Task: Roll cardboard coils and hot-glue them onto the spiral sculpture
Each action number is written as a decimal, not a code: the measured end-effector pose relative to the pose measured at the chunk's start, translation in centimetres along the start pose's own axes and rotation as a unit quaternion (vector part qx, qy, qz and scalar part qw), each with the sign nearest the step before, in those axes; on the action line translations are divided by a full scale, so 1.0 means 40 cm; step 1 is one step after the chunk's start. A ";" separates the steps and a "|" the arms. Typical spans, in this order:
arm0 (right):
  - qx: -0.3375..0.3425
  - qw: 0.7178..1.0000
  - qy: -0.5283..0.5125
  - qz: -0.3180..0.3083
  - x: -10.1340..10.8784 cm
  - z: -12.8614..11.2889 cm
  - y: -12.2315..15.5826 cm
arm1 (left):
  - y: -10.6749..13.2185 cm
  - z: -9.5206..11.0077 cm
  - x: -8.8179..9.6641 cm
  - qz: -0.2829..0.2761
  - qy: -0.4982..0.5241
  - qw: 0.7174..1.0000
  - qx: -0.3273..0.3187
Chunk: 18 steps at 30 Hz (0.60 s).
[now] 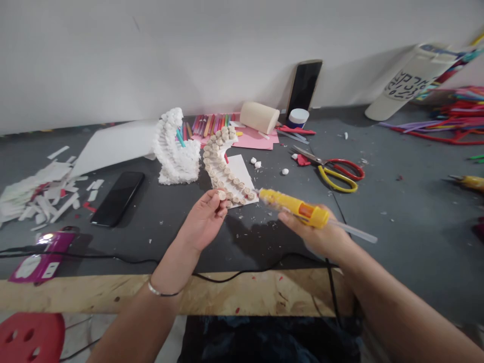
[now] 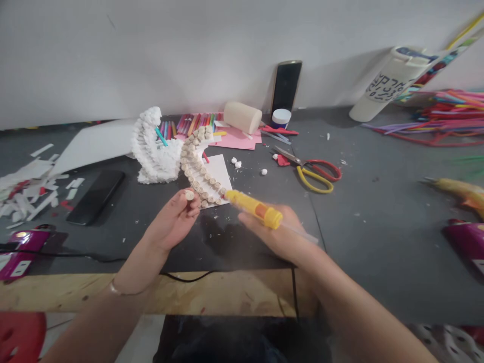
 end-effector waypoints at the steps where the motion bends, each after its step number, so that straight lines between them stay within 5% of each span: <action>1: -0.007 0.998 0.049 0.040 0.020 0.005 -0.009 | -0.003 0.002 0.004 0.013 -0.007 1.000 -0.010; 5: -0.018 0.961 0.251 0.118 0.090 0.027 -0.044 | -0.012 0.005 0.019 0.076 -0.059 0.994 -0.051; 9: -0.075 0.928 0.353 0.098 0.119 0.068 -0.066 | -0.018 -0.005 0.031 0.119 -0.117 0.983 -0.078; 14: -0.106 0.933 0.345 0.021 0.118 0.111 -0.063 | -0.018 -0.012 0.034 0.123 -0.182 0.969 -0.115; 18: -0.064 0.948 0.312 -0.032 0.149 0.096 -0.043 | -0.012 -0.005 0.034 0.141 -0.204 0.960 -0.132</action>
Point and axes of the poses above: each hand's wrist, its own y-axis away from the middle knuckle, its own x-axis out of the back of the hand, z = x × y, the point moved 3 cm from there along -y, towards the middle knuckle, and after that the axes turned 15 degrees about -y, right-handed, at the moved point
